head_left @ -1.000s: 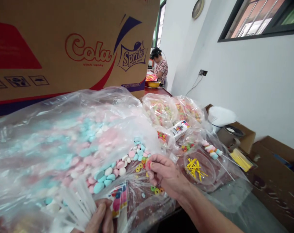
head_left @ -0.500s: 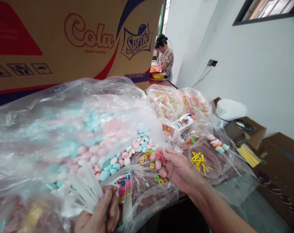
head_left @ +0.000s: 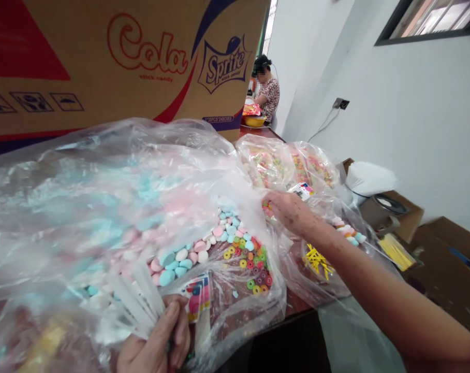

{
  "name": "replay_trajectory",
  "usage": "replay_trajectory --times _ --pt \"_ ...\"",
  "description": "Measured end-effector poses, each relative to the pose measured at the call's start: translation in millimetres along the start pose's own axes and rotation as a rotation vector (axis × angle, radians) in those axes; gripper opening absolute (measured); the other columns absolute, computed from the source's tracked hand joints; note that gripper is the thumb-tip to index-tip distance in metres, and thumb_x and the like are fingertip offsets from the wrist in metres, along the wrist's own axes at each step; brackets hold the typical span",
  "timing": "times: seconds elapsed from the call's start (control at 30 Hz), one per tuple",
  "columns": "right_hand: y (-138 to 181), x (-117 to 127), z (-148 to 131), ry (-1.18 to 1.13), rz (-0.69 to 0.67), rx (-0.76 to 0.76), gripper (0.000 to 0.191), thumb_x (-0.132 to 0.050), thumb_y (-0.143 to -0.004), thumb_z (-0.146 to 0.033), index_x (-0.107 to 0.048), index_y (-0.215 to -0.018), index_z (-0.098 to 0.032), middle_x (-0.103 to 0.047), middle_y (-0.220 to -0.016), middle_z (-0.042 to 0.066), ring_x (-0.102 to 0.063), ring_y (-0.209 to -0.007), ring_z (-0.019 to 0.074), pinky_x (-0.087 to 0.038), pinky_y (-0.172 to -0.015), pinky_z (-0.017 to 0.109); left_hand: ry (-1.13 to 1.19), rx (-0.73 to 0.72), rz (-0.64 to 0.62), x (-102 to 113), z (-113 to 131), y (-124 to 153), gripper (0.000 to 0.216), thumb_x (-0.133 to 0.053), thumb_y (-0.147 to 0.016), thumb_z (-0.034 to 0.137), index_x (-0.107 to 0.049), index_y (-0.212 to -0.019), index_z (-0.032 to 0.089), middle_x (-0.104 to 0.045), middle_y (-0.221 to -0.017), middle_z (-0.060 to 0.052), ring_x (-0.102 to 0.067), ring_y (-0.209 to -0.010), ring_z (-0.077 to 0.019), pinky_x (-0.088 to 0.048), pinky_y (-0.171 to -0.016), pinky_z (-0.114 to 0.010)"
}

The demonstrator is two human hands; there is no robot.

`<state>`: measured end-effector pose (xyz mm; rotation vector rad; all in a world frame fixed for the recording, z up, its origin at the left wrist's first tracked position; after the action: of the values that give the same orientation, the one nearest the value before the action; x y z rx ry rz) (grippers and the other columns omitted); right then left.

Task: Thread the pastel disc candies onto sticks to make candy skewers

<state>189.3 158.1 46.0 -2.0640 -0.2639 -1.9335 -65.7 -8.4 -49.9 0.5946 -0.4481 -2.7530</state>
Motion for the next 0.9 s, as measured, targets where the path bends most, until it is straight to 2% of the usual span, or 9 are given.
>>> replay_trajectory --times 0.13,0.27,0.37,0.5,0.6,0.7,0.77,0.83,0.9 --pt "-13.8 -8.7 -0.4 0.098 -0.059 0.047 0.022 -0.047 -0.085 -0.007 -0.064 -0.099 -0.010 -0.067 -0.101 0.017 -0.061 -0.089 0.0235 -0.041 -0.073 0.029 0.024 -0.010 0.014 -1.8 0.0 -0.2 0.027 -0.076 -0.076 0.042 -0.065 -0.081 0.018 -0.047 -0.044 0.007 -0.034 -0.034 -0.0059 -0.028 -0.036 -0.017" --pt "-20.5 -10.4 -4.7 0.141 -0.162 0.150 0.016 -0.052 -0.084 -0.008 -0.066 -0.090 -0.013 -0.069 -0.092 0.011 -0.062 -0.084 0.0201 -0.041 -0.072 0.026 0.041 -0.047 0.018 -0.4 0.7 1.8 0.027 -0.077 -0.075 0.039 -0.065 -0.081 0.016 -0.047 -0.042 0.007 -0.034 -0.032 -0.0049 -0.027 -0.035 -0.016" --pt "-23.5 -8.1 -2.8 0.186 -0.167 0.158 0.017 -0.050 -0.084 -0.006 -0.065 -0.091 -0.012 -0.068 -0.093 0.011 -0.062 -0.084 0.0195 -0.041 -0.071 0.026 0.061 -0.065 -0.003 0.4 0.1 3.1 0.024 -0.074 -0.078 0.036 -0.065 -0.082 0.015 -0.049 -0.044 0.007 -0.036 -0.032 -0.0044 -0.027 -0.035 -0.015" --pt "-24.7 -5.0 5.0 0.241 -0.110 0.094 0.021 -0.046 -0.087 -0.008 -0.060 -0.102 -0.011 -0.064 -0.102 0.015 -0.061 -0.081 0.0203 -0.041 -0.068 0.028 0.082 -0.073 -0.023 0.6 -2.0 2.4 0.020 -0.071 -0.082 0.035 -0.064 -0.084 0.016 -0.049 -0.046 0.007 -0.036 -0.033 -0.0038 -0.026 -0.035 -0.015" --pt "-20.0 5.8 6.5 0.199 -0.019 0.031 0.018 -0.045 -0.089 -0.011 -0.059 -0.101 -0.012 -0.064 -0.097 0.012 -0.060 -0.078 0.0204 -0.041 -0.068 0.029 0.090 -0.077 -0.026 1.1 -3.2 2.0 0.019 -0.070 -0.083 0.034 -0.064 -0.085 0.016 -0.049 -0.046 0.007 -0.036 -0.032 -0.0037 -0.025 -0.035 -0.015" --pt "-2.8 27.0 -0.4 0.122 0.128 -0.006 0.021 -0.040 -0.095 -0.017 -0.059 -0.105 -0.014 -0.064 -0.100 0.012 -0.059 -0.084 0.0218 -0.042 -0.073 0.032 0.099 -0.082 -0.018 2.3 -3.5 2.5 0.018 -0.070 -0.082 0.032 -0.064 -0.085 0.016 -0.049 -0.046 0.007 -0.036 -0.032 -0.0033 -0.026 -0.036 -0.015" --pt "17.2 37.9 -11.9 -0.005 0.224 0.057 0.023 -0.039 -0.097 -0.023 -0.059 -0.106 -0.017 -0.064 -0.103 0.010 -0.059 -0.089 0.0213 -0.043 -0.077 0.033 0.107 -0.076 -0.026 2.8 -3.9 2.6 0.017 -0.070 -0.082 0.031 -0.064 -0.085 0.015 -0.049 -0.046 0.007 -0.036 -0.032 -0.0032 -0.027 -0.036 -0.015" --pt "40.7 33.3 -29.6 -0.201 0.155 0.237 0.019 -0.044 -0.096 -0.024 -0.062 -0.097 -0.021 -0.065 -0.093 0.005 -0.060 -0.083 0.0180 -0.044 -0.075 0.030 0.110 -0.067 -0.039 3.1 -4.6 2.2 0.017 -0.070 -0.083 0.031 -0.064 -0.084 0.015 -0.048 -0.046 0.008 -0.036 -0.032 -0.0034 -0.026 -0.036 -0.015" --pt "64.7 10.0 -49.0 -0.294 -0.108 0.425 0.018 -0.047 -0.092 -0.017 -0.063 -0.087 -0.021 -0.063 -0.083 0.002 -0.058 -0.074 0.0150 -0.043 -0.069 0.027 0.109 -0.064 -0.043 3.6 -5.3 1.3 0.017 -0.069 -0.083 0.031 -0.064 -0.083 0.015 -0.048 -0.046 0.007 -0.036 -0.032 -0.0035 -0.026 -0.035 -0.015"
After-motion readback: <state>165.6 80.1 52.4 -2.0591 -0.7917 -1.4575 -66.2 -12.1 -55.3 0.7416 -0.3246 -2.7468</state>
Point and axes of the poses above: each hand's wrist, its own y-axis away from the middle knuckle, its own x-axis out of the back of the hand, z = x × y, the point moved 4 cm from there along -y, towards the middle knuckle
